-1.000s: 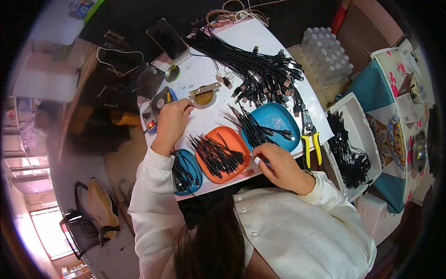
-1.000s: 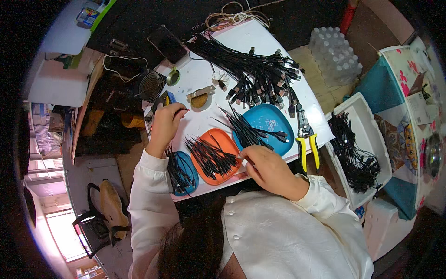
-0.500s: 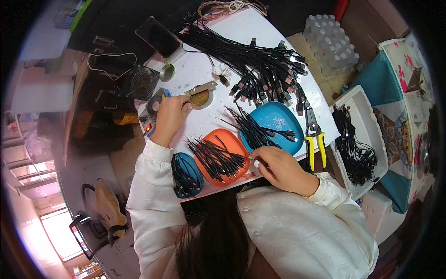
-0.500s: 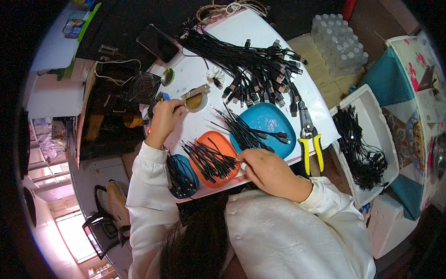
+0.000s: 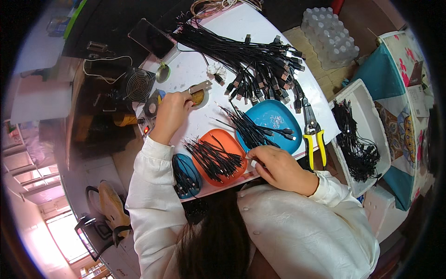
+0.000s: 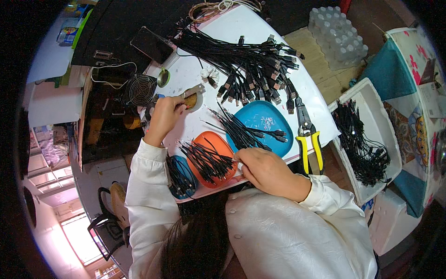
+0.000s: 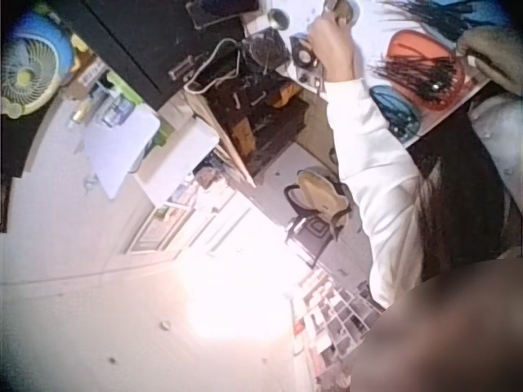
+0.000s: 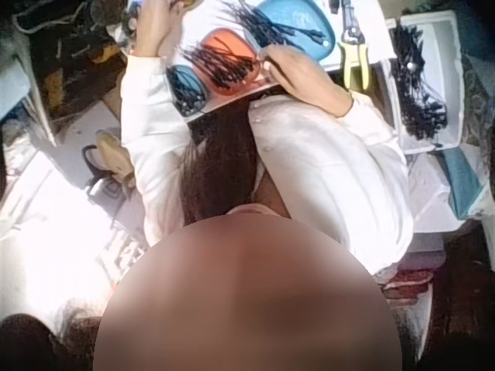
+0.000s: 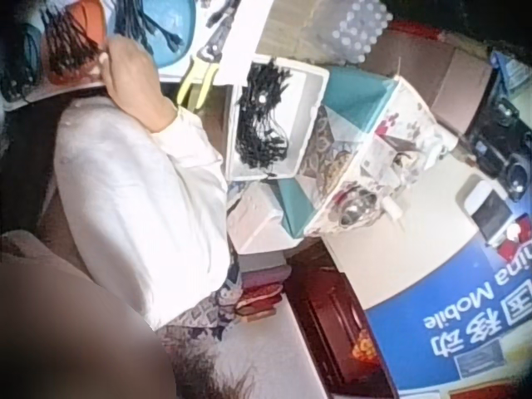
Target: The person repeatedly picks up black wire segments from a bowl, attaches small white connectors to the ends, and places the finished pieces into another bowl. The process is continuous and repetitive throughout the clip.
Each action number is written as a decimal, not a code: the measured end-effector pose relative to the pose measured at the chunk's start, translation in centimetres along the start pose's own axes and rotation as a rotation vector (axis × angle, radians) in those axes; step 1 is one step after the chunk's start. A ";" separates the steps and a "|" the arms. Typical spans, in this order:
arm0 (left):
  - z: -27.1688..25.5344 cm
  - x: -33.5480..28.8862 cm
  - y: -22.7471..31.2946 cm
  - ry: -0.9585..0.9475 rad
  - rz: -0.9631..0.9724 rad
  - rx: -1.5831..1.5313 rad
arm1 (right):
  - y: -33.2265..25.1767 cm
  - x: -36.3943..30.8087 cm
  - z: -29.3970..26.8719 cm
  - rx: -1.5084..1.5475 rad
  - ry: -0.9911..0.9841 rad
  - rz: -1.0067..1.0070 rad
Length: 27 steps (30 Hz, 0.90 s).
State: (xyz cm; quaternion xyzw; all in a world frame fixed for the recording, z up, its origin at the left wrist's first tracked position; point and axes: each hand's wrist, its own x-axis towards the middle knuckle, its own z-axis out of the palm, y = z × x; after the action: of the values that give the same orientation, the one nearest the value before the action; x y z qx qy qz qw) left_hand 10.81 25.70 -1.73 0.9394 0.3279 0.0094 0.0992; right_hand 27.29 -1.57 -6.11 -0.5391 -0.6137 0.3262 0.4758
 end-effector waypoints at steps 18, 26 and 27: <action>-0.6 -0.8 -0.5 0.045 0.008 0.039 | 0.1 -0.2 0.0 -0.036 -0.028 0.006; -3.1 -5.1 -5.6 0.227 -0.198 0.010 | -1.8 0.2 -0.5 -0.033 0.061 -0.107; -3.3 -5.6 -6.5 0.228 -0.236 0.013 | -2.0 0.2 -0.6 -0.035 0.039 -0.097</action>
State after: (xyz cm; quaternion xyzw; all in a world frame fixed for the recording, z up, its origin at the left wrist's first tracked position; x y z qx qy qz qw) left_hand 2.17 27.75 0.50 0.8879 0.4451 0.1021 0.0555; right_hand 27.14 -1.83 -3.99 -0.5232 -0.6354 0.2813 0.4933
